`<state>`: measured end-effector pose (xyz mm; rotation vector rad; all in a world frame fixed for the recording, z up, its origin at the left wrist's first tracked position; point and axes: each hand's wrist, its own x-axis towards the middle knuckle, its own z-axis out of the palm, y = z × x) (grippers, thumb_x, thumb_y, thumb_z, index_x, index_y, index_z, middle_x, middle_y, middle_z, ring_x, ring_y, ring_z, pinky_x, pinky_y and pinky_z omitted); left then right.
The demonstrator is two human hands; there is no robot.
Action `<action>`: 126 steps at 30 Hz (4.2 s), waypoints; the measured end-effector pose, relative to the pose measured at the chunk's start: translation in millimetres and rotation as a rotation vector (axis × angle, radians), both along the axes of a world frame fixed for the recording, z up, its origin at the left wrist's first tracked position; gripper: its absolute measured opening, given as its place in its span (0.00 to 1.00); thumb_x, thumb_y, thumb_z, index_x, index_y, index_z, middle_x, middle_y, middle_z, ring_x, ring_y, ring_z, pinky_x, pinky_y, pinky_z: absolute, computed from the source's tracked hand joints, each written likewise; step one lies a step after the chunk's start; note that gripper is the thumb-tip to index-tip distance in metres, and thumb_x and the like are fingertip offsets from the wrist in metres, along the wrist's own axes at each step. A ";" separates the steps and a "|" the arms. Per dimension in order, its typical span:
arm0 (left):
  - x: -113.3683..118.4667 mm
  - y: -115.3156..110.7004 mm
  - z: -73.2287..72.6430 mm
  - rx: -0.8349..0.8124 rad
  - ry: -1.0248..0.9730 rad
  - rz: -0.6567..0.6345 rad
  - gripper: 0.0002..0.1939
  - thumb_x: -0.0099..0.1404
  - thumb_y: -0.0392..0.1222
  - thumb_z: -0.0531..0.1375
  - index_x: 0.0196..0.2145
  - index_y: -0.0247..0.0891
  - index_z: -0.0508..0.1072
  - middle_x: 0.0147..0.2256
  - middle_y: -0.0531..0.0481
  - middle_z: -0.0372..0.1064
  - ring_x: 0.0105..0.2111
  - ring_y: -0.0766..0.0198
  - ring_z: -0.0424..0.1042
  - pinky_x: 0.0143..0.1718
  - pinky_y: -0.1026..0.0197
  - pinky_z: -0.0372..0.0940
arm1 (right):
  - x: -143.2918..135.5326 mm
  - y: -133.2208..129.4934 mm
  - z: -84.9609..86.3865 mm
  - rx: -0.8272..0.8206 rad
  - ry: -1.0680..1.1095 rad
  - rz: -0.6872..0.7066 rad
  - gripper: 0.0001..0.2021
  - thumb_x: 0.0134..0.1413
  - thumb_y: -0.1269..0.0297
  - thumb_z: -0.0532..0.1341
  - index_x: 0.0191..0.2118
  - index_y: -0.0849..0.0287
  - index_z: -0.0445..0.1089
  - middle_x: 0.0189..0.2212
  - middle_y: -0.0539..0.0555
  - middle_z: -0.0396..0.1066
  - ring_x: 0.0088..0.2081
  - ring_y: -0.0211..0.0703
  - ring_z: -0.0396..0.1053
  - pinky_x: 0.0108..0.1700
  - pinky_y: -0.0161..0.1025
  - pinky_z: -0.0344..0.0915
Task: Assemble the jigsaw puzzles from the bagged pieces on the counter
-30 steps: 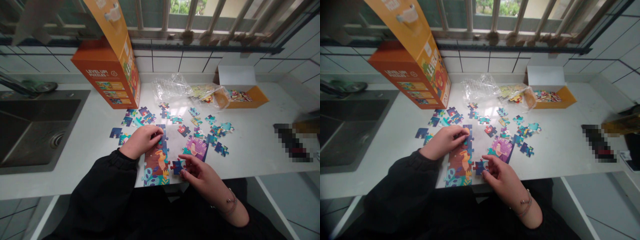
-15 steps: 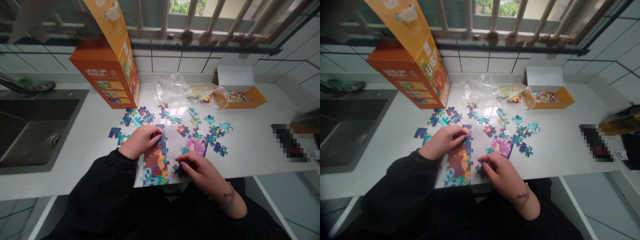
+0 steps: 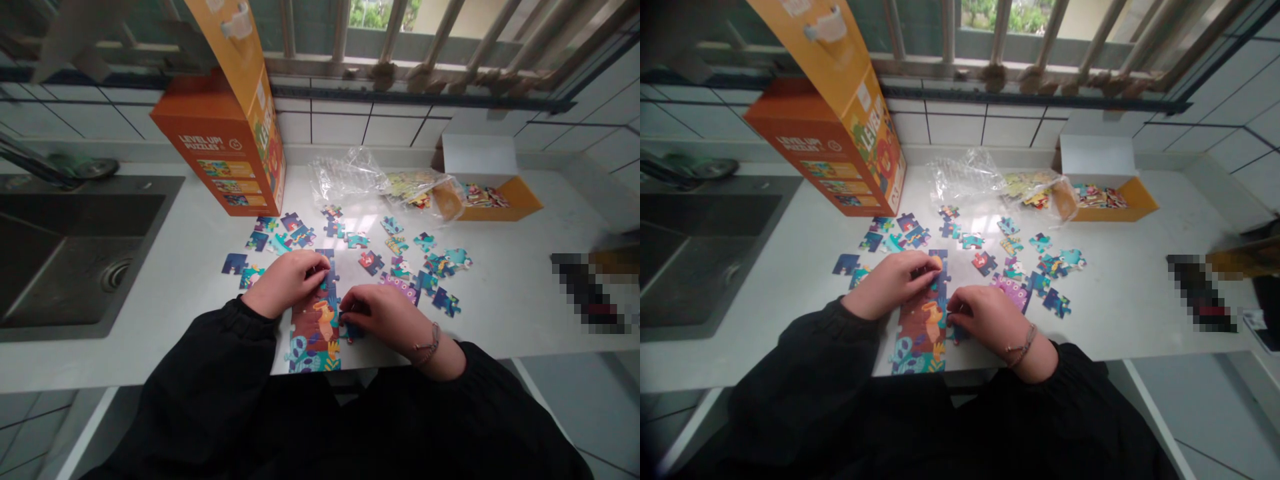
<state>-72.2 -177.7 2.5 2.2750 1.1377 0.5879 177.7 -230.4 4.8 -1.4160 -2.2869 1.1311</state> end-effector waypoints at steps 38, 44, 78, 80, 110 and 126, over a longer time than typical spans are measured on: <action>-1.4 1.2 -3.2 0.016 0.023 0.001 0.06 0.74 0.37 0.61 0.43 0.41 0.80 0.39 0.49 0.79 0.38 0.59 0.76 0.42 0.58 0.66 | 12.3 -69.6 0.3 0.304 -0.073 0.072 0.21 0.60 0.73 0.71 0.55 0.54 0.69 0.48 0.55 0.76 0.51 0.55 0.73 0.55 0.56 0.74; -1.8 1.4 -0.7 0.025 0.051 0.003 0.05 0.76 0.39 0.61 0.43 0.41 0.79 0.38 0.50 0.78 0.38 0.59 0.75 0.41 0.58 0.66 | 28.1 -80.9 -2.0 0.287 0.019 0.010 0.14 0.60 0.76 0.67 0.47 0.52 0.68 0.41 0.52 0.75 0.45 0.50 0.74 0.48 0.47 0.76; 0.3 -4.8 14.5 0.058 0.064 -0.011 0.07 0.76 0.41 0.60 0.42 0.41 0.79 0.38 0.48 0.79 0.38 0.57 0.77 0.41 0.57 0.69 | 113.3 -81.9 -17.5 0.583 -0.327 -0.185 0.15 0.71 0.74 0.58 0.51 0.50 0.79 0.54 0.57 0.79 0.53 0.53 0.75 0.55 0.53 0.71; -1.3 -18.4 20.9 0.099 0.089 -0.020 0.08 0.77 0.41 0.59 0.42 0.40 0.79 0.39 0.46 0.79 0.39 0.56 0.77 0.43 0.54 0.70 | 113.7 -85.0 -14.4 0.593 -0.322 -0.202 0.12 0.71 0.72 0.59 0.50 0.52 0.79 0.53 0.58 0.79 0.53 0.55 0.75 0.55 0.55 0.71; -37.1 -145.3 -17.4 0.340 0.150 0.097 0.16 0.75 0.36 0.61 0.59 0.41 0.75 0.62 0.40 0.76 0.60 0.47 0.76 0.60 0.40 0.73 | 200.7 -47.0 -15.6 0.584 -0.596 -0.698 0.21 0.63 0.43 0.60 0.46 0.57 0.73 0.39 0.64 0.78 0.40 0.62 0.75 0.44 0.55 0.69; -33.6 -145.6 -15.3 0.384 0.134 0.117 0.13 0.76 0.35 0.61 0.55 0.40 0.77 0.59 0.40 0.78 0.58 0.50 0.77 0.59 0.43 0.73 | 132.3 -56.4 -20.7 0.935 -0.292 -0.554 0.09 0.70 0.58 0.62 0.47 0.57 0.74 0.45 0.64 0.76 0.49 0.60 0.74 0.55 0.57 0.70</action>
